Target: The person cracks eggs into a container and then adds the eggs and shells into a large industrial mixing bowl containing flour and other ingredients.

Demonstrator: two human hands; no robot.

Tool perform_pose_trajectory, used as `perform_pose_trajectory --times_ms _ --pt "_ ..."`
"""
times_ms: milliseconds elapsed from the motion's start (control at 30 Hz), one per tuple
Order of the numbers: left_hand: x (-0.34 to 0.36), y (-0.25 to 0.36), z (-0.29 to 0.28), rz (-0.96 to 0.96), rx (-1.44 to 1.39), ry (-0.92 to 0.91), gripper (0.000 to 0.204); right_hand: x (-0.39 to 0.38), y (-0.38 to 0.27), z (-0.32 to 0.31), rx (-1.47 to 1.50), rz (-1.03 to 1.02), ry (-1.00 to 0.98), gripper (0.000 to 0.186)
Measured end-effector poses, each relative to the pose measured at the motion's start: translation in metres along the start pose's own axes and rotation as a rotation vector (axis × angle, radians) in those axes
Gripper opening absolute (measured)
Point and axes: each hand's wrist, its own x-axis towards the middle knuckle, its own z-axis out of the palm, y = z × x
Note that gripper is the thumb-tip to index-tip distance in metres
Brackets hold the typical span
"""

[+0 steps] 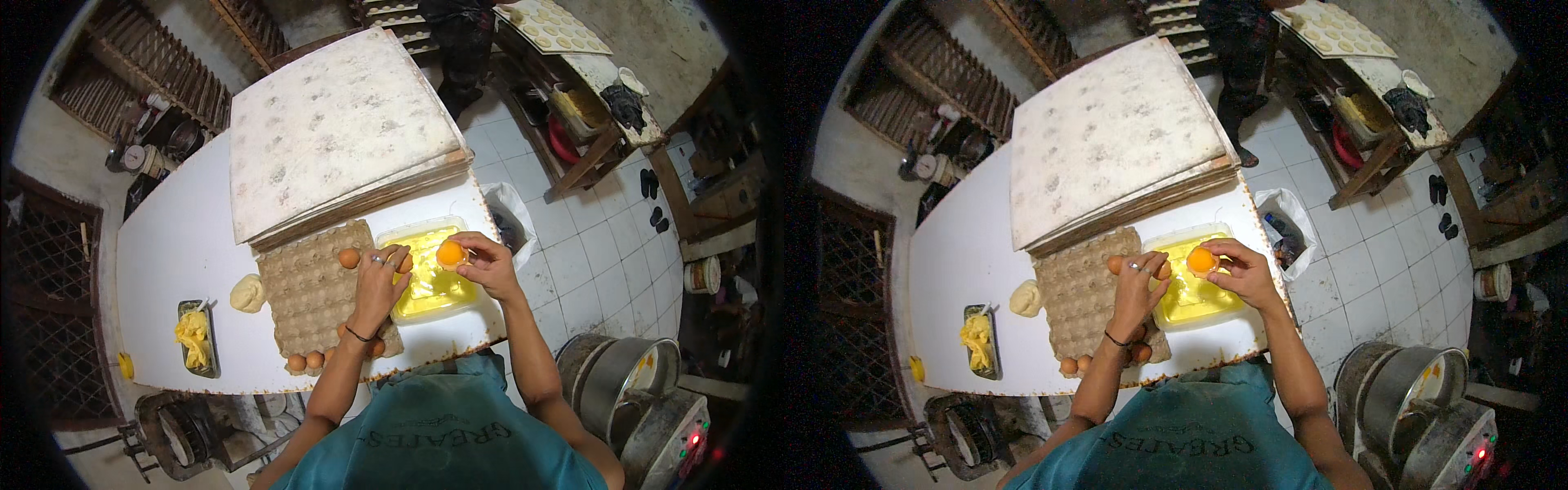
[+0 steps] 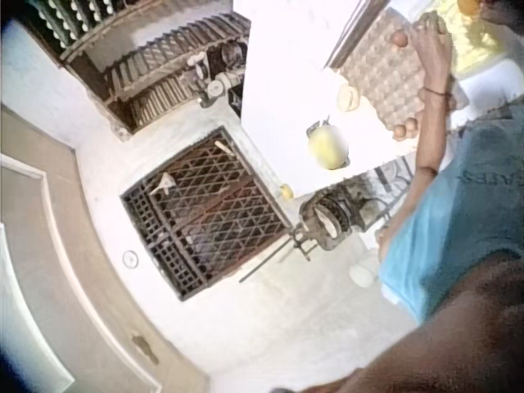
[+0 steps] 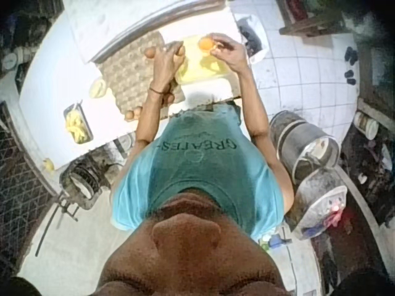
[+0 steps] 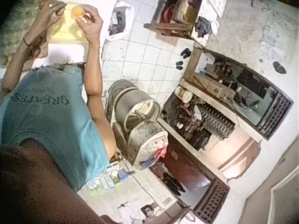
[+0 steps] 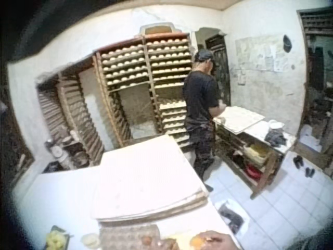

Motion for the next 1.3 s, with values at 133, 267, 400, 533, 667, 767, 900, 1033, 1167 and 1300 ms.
perform_pose_trajectory --times_ms 133,267,400,533,667,767,900,1033,1167,1300 --pt "0.001 0.006 -0.007 -0.003 -0.063 -0.02 0.046 0.002 -0.002 -0.003 -0.083 -0.081 -0.039 0.043" --pt "0.003 0.018 -0.015 0.047 -0.087 0.058 0.043 0.004 -0.005 0.0 -0.085 -0.118 -0.036 0.042" --pt "0.004 0.022 -0.021 0.013 -0.19 0.054 0.044 0.003 -0.007 0.001 -0.05 -0.111 -0.051 0.042" --pt "0.004 0.02 -0.016 -0.195 -0.66 0.035 0.041 0.001 -0.006 0.003 0.037 -0.054 -0.029 0.041" --pt "0.003 0.018 -0.016 -0.155 -0.728 0.074 0.043 0.002 -0.005 0.004 -0.015 -0.044 0.014 0.041" --pt "0.006 0.019 -0.024 0.054 -0.312 0.082 0.043 0.003 -0.009 0.008 -0.126 -0.067 0.013 0.04" --pt "0.005 0.022 -0.028 0.105 -0.221 0.094 0.043 0.005 -0.015 0.012 -0.193 -0.093 0.026 0.04" --pt "0.002 0.029 -0.032 -0.038 -0.521 0.063 0.045 0.007 -0.027 0.02 -0.338 -0.092 0.041 0.039" --pt "-0.002 0.031 -0.03 -0.091 -0.756 0.06 0.047 0.008 -0.034 0.027 -0.437 -0.122 0.046 0.037" --pt "-0.001 0.037 -0.034 -0.059 -0.712 0.056 0.047 0.009 -0.04 0.031 -0.53 -0.17 0.029 0.036"
